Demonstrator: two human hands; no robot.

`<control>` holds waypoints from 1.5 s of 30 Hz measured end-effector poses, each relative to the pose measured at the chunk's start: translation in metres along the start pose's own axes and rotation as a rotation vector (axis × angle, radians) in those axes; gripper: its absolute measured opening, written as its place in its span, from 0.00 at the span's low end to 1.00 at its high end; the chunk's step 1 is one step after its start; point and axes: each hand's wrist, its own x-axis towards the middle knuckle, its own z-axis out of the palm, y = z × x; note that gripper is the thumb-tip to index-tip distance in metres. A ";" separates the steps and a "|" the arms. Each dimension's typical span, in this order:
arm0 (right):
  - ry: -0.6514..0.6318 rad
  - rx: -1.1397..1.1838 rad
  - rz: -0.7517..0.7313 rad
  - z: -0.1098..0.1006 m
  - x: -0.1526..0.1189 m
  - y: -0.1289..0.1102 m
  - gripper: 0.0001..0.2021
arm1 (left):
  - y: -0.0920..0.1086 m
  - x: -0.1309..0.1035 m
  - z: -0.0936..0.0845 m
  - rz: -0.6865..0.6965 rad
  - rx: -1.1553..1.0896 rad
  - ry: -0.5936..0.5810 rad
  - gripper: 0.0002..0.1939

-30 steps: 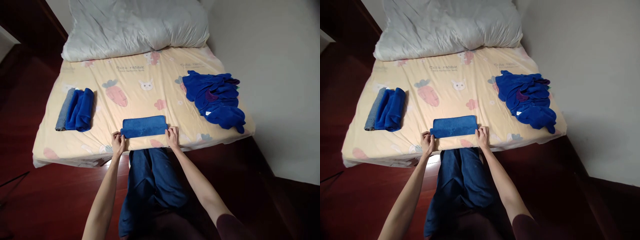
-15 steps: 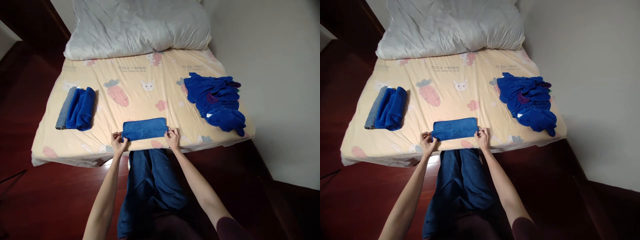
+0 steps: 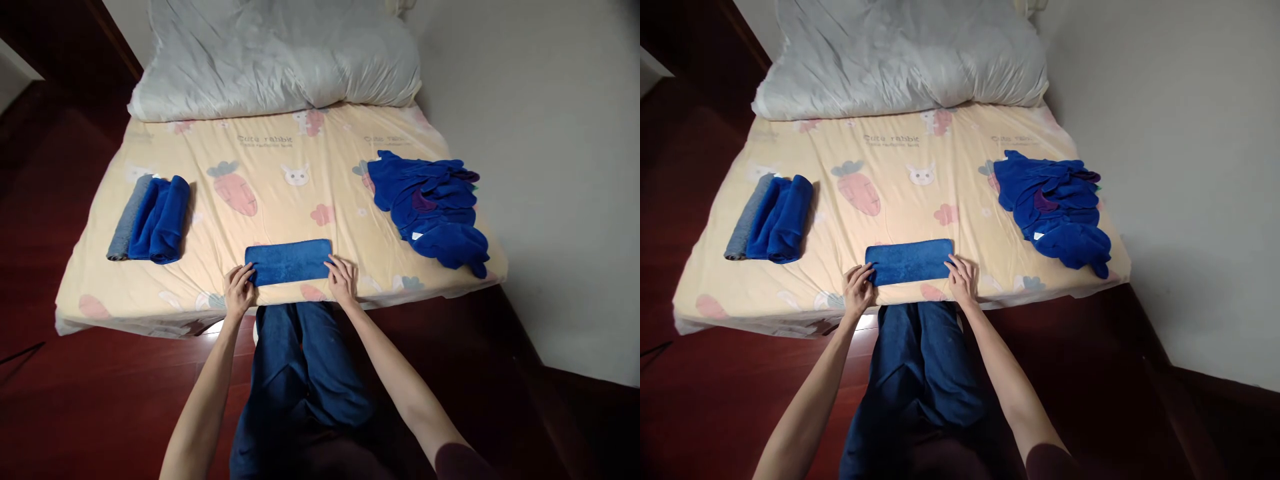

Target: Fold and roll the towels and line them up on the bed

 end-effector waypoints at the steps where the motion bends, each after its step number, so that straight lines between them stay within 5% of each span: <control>1: -0.022 0.003 -0.006 0.000 0.000 0.000 0.19 | 0.000 0.001 0.000 -0.011 -0.004 -0.011 0.19; 14: -0.236 0.058 -0.016 -0.027 0.012 -0.011 0.28 | 0.003 0.012 -0.012 0.019 0.022 -0.165 0.29; 24: -0.132 0.260 0.072 -0.018 0.018 -0.002 0.19 | -0.001 0.015 -0.010 -0.113 -0.158 -0.053 0.14; 33: -0.010 0.331 0.206 0.000 0.012 0.013 0.08 | -0.012 0.010 -0.011 -0.323 -0.166 0.005 0.18; 45: 0.002 0.553 0.387 0.012 0.012 0.014 0.18 | -0.009 0.008 -0.005 -0.480 -0.324 0.062 0.22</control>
